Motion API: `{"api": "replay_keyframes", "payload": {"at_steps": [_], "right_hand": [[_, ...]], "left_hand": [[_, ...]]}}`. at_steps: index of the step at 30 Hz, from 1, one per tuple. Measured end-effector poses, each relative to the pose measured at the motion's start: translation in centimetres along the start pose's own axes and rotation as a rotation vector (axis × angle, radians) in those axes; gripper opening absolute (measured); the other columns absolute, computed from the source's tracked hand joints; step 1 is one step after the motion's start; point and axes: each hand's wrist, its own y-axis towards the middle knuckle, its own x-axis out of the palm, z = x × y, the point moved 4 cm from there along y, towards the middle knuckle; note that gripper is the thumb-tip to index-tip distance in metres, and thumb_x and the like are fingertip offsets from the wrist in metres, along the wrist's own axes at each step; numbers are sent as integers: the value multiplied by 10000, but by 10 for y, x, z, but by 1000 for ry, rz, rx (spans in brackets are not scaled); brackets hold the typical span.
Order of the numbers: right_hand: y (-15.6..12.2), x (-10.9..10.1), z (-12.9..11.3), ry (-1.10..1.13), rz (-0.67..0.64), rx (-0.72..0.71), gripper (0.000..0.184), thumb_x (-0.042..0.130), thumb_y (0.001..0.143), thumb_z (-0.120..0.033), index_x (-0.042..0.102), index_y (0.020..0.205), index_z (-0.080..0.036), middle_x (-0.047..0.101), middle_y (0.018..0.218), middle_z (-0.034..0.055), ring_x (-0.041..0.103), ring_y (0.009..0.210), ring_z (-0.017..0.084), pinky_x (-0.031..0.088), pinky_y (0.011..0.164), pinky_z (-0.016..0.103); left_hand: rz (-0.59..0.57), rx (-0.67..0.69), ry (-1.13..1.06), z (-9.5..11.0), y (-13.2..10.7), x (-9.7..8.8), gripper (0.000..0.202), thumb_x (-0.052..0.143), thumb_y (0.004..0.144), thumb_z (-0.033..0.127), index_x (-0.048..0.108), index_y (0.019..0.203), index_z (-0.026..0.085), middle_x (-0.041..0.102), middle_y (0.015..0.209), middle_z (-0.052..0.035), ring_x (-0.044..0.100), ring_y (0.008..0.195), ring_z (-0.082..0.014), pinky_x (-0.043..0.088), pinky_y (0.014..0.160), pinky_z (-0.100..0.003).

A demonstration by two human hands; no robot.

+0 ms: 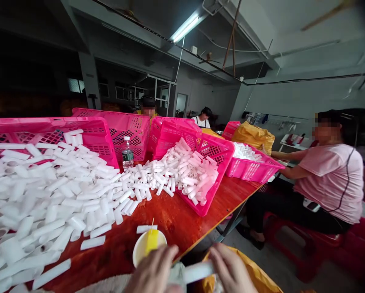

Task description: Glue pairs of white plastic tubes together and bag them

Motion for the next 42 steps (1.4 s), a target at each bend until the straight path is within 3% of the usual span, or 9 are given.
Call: {"api": "replay_keyframes", "payload": {"at_steps": [2, 4, 8, 14, 16, 19, 28, 34, 42], "right_hand": [[-9, -42, 41, -111, 178, 34, 403, 358, 927, -495, 510, 673, -222, 564, 596, 34, 551, 534, 171, 468, 519, 254], [-14, -63, 83, -311, 108, 118, 387, 401, 894, -487, 514, 626, -232, 563, 559, 43, 565, 502, 201, 482, 499, 301], [12, -41, 97, -588, -114, 1, 167, 604, 758, -361, 659, 759, -203, 672, 835, 131, 667, 735, 285, 557, 674, 400], [140, 37, -3, -761, -130, -289, 518, 492, 889, -362, 467, 1344, -116, 402, 1412, 219, 340, 1319, 356, 287, 1069, 498], [180, 53, -2, -895, -178, -122, 663, 534, 863, -419, 327, 1442, -173, 246, 1508, 197, 220, 1363, 407, 178, 1062, 595], [206, 71, 15, -936, -224, -17, 605, 479, 897, -335, 317, 1440, -126, 327, 1453, 252, 335, 1298, 416, 218, 994, 627], [196, 103, 24, -853, -191, -120, 381, 309, 902, -81, 554, 1192, -54, 547, 1168, 243, 494, 1086, 327, 393, 868, 461], [187, 105, 24, -608, -199, -301, 310, 444, 902, -213, 607, 1149, -122, 524, 1220, 169, 455, 1136, 280, 356, 981, 398], [148, 101, 37, -112, -81, -368, 268, 486, 858, -303, 569, 1047, -134, 636, 875, 91, 591, 773, 207, 489, 729, 341]], "left_hand": [[59, -108, 177, -53, -7, -24, 419, 456, 866, 363, 527, 1269, 274, 592, 1271, -61, 545, 1165, -280, 461, 976, -390], [70, -282, 313, -111, -19, -44, 428, 447, 841, 384, 590, 1209, 220, 596, 1244, -116, 543, 1156, -334, 450, 974, -485], [-114, -396, 335, -175, -36, -48, 393, 438, 805, 338, 656, 1099, 196, 605, 1213, -125, 563, 1129, -320, 457, 970, -468], [-246, -431, 337, -152, -21, -40, 399, 375, 828, 241, 642, 1116, 171, 625, 1128, -123, 586, 1080, -272, 450, 950, -418], [-274, -458, 380, -144, -17, -41, 392, 396, 818, 257, 647, 1110, 182, 618, 1130, -130, 591, 1057, -291, 453, 916, -452], [-257, -444, 415, -139, -18, -43, 345, 403, 813, 244, 683, 1014, 218, 622, 1125, -114, 587, 1053, -289, 448, 896, -457], [39, -343, 105, -133, -33, -50, 343, 449, 851, 447, 631, 1060, 245, 677, 1093, -71, 613, 1029, -273, 464, 941, -398], [162, -639, -365, -121, -36, -50, 479, 520, 806, 513, 522, 1163, 195, 663, 1157, -94, 617, 1089, -261, 507, 919, -389], [1, -583, -391, -95, -41, -34, 350, 515, 781, 253, 575, 1120, 193, 647, 1117, -81, 619, 1048, -228, 505, 914, -376]]}}
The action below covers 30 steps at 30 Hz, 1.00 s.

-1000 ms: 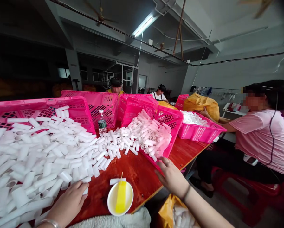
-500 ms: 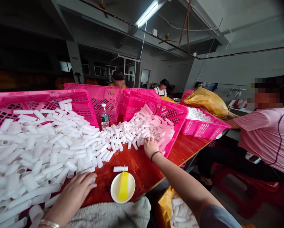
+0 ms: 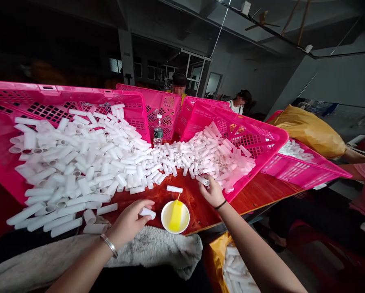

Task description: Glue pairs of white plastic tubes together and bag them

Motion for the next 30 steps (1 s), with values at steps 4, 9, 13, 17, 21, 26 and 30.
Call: {"api": "replay_keyframes", "payload": {"at_steps": [4, 9, 13, 17, 21, 26, 30], "right_hand": [[4, -4, 10, 208, 83, 46, 262, 552, 809, -339, 563, 986, -147, 651, 845, 70, 590, 699, 175, 493, 654, 309], [32, 0, 11, 438, 189, 155, 277, 575, 792, -415, 564, 915, -167, 647, 854, 56, 594, 780, 171, 501, 713, 313], [22, 2, 3, 565, 243, 284, 253, 550, 821, -434, 548, 843, -182, 616, 738, 12, 566, 694, 144, 493, 646, 285], [-20, -4, 3, 664, 217, 429, 310, 646, 758, -430, 543, 889, -168, 606, 654, -14, 523, 532, 114, 439, 477, 229], [-37, -5, 14, 711, 165, 518, 374, 738, 663, -423, 582, 866, -150, 664, 713, 34, 577, 584, 144, 459, 491, 246], [-38, -1, 4, 754, 148, 552, 400, 598, 785, -479, 623, 1002, -144, 673, 787, 39, 536, 538, 107, 417, 451, 215], [-61, -3, -37, 731, -108, 408, 402, 472, 894, -443, 670, 1082, -146, 676, 843, 67, 486, 481, 97, 419, 434, 235]], "left_hand": [[-94, 88, 275, 4, -2, 10, 391, 419, 772, 104, 614, 1102, 180, 584, 1102, -100, 609, 995, -216, 489, 905, -367], [-117, 73, 589, 14, 6, 19, 284, 393, 815, 124, 631, 964, 165, 596, 984, -108, 567, 967, -256, 458, 877, -414], [-52, 59, 556, 13, 0, 12, 292, 373, 879, 229, 585, 1076, 184, 648, 1013, -94, 585, 978, -266, 459, 878, -431], [21, 32, 351, -1, -24, -6, 339, 365, 904, 340, 514, 1187, 227, 646, 1128, -67, 602, 1044, -238, 484, 903, -371], [-23, -1, 191, 3, -34, -7, 263, 349, 930, 387, 503, 1079, 234, 642, 1104, -56, 626, 1012, -202, 517, 861, -320], [-121, 132, 56, 22, -10, 24, 641, 664, 762, 452, 379, 1282, 207, 519, 1297, -159, 555, 1150, -278, 488, 947, -432], [-169, 131, 45, 17, 7, 45, 1031, 851, 515, 451, 305, 1348, 184, 414, 1390, -203, 452, 1253, -337, 398, 1037, -504]]}}
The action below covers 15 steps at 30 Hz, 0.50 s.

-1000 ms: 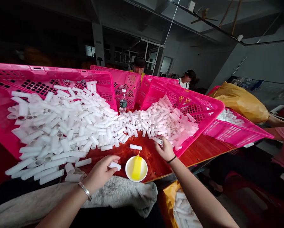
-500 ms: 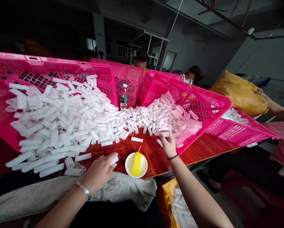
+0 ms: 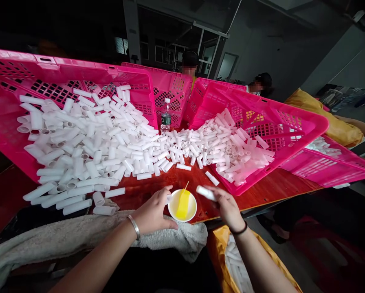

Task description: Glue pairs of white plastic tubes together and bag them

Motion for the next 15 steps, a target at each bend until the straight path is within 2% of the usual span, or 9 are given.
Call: {"api": "replay_keyframes", "payload": {"at_steps": [2, 3, 5, 8, 12, 15], "right_hand": [[-16, 14, -10, -183, -129, -124, 362, 494, 908, -378, 652, 1158, -171, 667, 934, 91, 592, 680, 158, 520, 618, 299], [-21, 20, -14, -284, -144, -193, 365, 499, 912, -341, 617, 1217, -180, 655, 974, 102, 611, 805, 192, 533, 727, 339], [-23, 28, -16, -439, -94, -298, 406, 481, 921, -279, 534, 1312, -184, 624, 1035, 123, 591, 973, 232, 511, 865, 399], [-18, 38, -12, -565, -53, -392, 405, 424, 936, -212, 502, 1333, -179, 585, 1081, 143, 579, 1009, 245, 511, 892, 427], [-15, 46, -8, -613, -120, -490, 334, 421, 931, -162, 580, 1223, -182, 577, 1069, 137, 576, 1008, 241, 521, 883, 413], [-14, 46, -10, -549, -176, -461, 247, 450, 915, -165, 633, 1076, -202, 589, 1004, 105, 579, 977, 228, 524, 850, 390]], "left_hand": [[-17, -1, -6, -3, 5, 5, 1017, 872, 474, 422, 355, 1316, 185, 402, 1406, -187, 406, 1287, -347, 371, 1060, -498], [-15, 1, -11, -3, 6, 6, 990, 876, 470, 402, 380, 1299, 186, 420, 1396, -175, 404, 1287, -347, 367, 1063, -492], [-1, -3, -22, -4, 8, 8, 935, 872, 485, 358, 408, 1278, 186, 472, 1351, -153, 437, 1258, -339, 379, 1055, -475], [14, -8, -37, -4, 9, 9, 875, 859, 509, 323, 425, 1258, 194, 511, 1309, -132, 474, 1218, -329, 392, 1040, -470], [21, 7, -49, -5, 9, 11, 879, 864, 499, 344, 422, 1248, 218, 508, 1316, -124, 467, 1224, -330, 392, 1037, -481], [32, 22, -55, -7, 9, 13, 879, 862, 502, 347, 420, 1249, 213, 513, 1307, -127, 469, 1223, -324, 390, 1041, -476]]}}
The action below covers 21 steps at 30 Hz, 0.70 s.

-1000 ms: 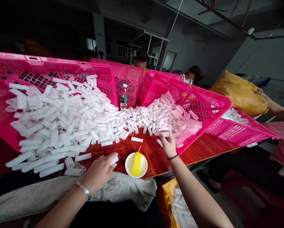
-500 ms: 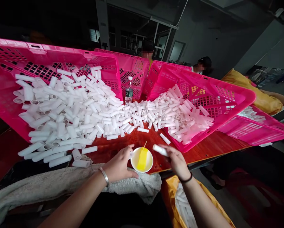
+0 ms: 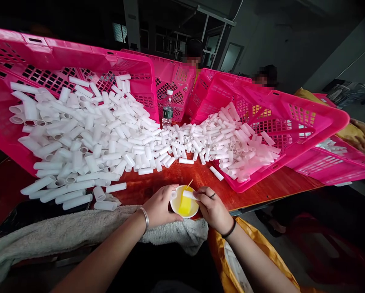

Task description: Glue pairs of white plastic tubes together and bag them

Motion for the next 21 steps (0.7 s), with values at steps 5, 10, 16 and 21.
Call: {"api": "replay_keyframes", "payload": {"at_steps": [5, 10, 16, 21], "right_hand": [[1, -2, 3, 148, -27, 179, 181, 493, 916, -243, 581, 1067, -195, 637, 921, 75, 624, 828, 197, 546, 725, 338], [-4, -2, -9, 94, -48, 2, 147, 502, 906, -216, 635, 968, -207, 576, 989, 95, 571, 947, 219, 517, 812, 375], [-12, -2, -5, 266, -15, 190, 245, 472, 937, -252, 537, 1171, -222, 605, 932, 71, 611, 843, 193, 548, 737, 344], [-15, -3, -17, 114, -42, 16, 156, 522, 896, -195, 624, 1010, -228, 552, 982, 79, 564, 958, 223, 514, 821, 383]], "left_hand": [[31, 28, -13, -2, -1, 1, 854, 858, 504, 343, 435, 1236, 224, 513, 1314, -126, 485, 1209, -321, 408, 1022, -477], [44, 36, -3, -3, -1, 0, 862, 858, 498, 357, 443, 1243, 227, 538, 1279, -126, 512, 1178, -321, 419, 1014, -470], [31, 35, 7, -2, -1, 0, 856, 854, 509, 358, 438, 1244, 211, 535, 1278, -138, 509, 1180, -323, 422, 1010, -468], [41, 45, 7, -1, -1, 0, 838, 854, 518, 361, 442, 1230, 201, 542, 1262, -133, 503, 1183, -320, 414, 1012, -469]]}}
